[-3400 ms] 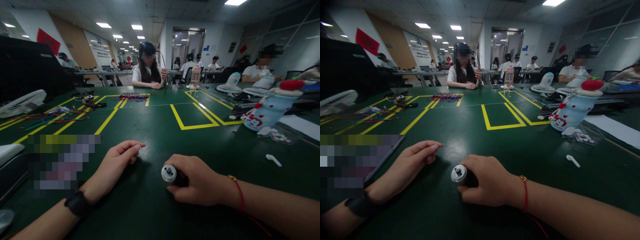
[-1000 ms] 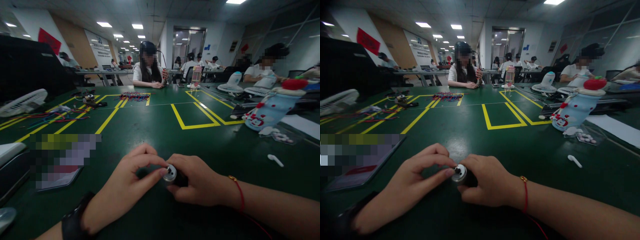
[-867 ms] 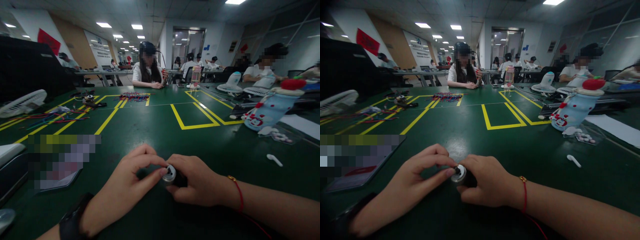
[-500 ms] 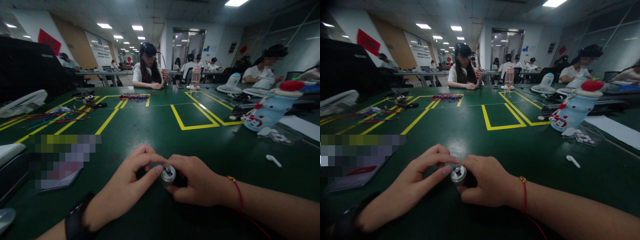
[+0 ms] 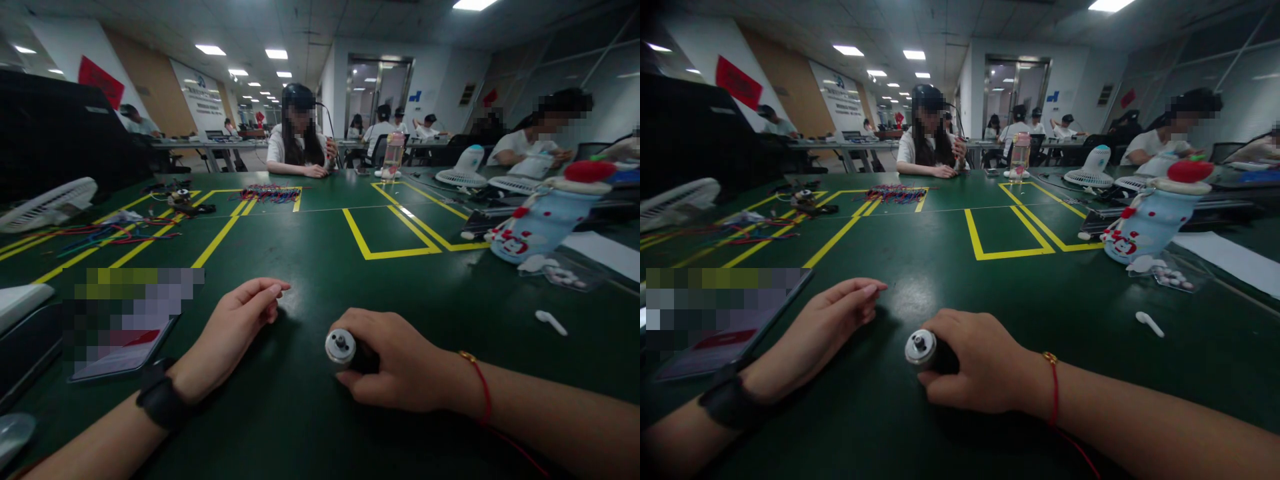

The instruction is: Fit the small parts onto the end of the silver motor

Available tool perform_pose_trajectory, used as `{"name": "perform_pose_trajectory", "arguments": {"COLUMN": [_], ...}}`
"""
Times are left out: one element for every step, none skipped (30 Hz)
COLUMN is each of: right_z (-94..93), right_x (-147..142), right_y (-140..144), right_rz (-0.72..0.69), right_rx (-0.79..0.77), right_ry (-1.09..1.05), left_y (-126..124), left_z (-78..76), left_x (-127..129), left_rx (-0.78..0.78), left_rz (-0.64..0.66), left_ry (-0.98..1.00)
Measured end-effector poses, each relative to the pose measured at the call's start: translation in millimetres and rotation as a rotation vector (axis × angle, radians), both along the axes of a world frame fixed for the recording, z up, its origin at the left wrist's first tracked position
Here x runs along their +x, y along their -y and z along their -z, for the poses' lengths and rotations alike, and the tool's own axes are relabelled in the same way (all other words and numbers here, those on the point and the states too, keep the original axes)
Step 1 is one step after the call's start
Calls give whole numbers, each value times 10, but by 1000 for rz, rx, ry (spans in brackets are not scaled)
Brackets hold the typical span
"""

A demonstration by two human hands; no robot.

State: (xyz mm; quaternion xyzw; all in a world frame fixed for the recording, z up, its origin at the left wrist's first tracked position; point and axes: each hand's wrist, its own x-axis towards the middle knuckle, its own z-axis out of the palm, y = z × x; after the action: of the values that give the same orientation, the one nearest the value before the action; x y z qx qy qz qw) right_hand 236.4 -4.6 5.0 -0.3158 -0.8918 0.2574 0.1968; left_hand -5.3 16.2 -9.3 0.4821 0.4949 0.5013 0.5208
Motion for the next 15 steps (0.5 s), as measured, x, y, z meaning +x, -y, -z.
{"name": "perform_pose_trajectory", "arguments": {"right_z": [-1,-2,-3,-3,-4,-4,-3,0,4,9,15,22,28,32,35], "right_x": [-1,-1,-1,-1,-2,-2,-3,-4,-4,-5,-6,-7,-8,-10,-13], "right_y": [0,-1,-1,-2,-2,-2,-1,-1,0,1,1,1,1,1,1], "right_rz": [1,0,-2,-4,-4,-3,0,2,4,3,3,1,-2,-4,-5], "right_rx": [0,0,-1,-2,-3,-2,-2,-3,-1,2,7,13,19,25,28], "right_ry": [-1,-2,-4,-7,-9,-11,-10,-11,-14,-17,-16,-14,-9,-3,4], "left_y": [11,26,44,69,98,133,171,211,250,287,320,348,371,389,401], "left_z": [-1,-4,-13,-29,-52,-81,-114,-148,-179,-206,-227,-241,-250,-256,-259], "left_x": [-4,-9,-11,-8,1,17,40,68,101,138,176,214,249,279,301], "left_rx": [9,35,86,162,253,352,435,486,513,526,527,525,522,513,502], "left_rz": [15,38,67,104,143,178,214,236,256,272,286,305,322,337,343], "left_ry": [-61,-159,-286,-428,-557,-653,-699,-707,-696,-683,-672,-668,-666,-661,-645]}}
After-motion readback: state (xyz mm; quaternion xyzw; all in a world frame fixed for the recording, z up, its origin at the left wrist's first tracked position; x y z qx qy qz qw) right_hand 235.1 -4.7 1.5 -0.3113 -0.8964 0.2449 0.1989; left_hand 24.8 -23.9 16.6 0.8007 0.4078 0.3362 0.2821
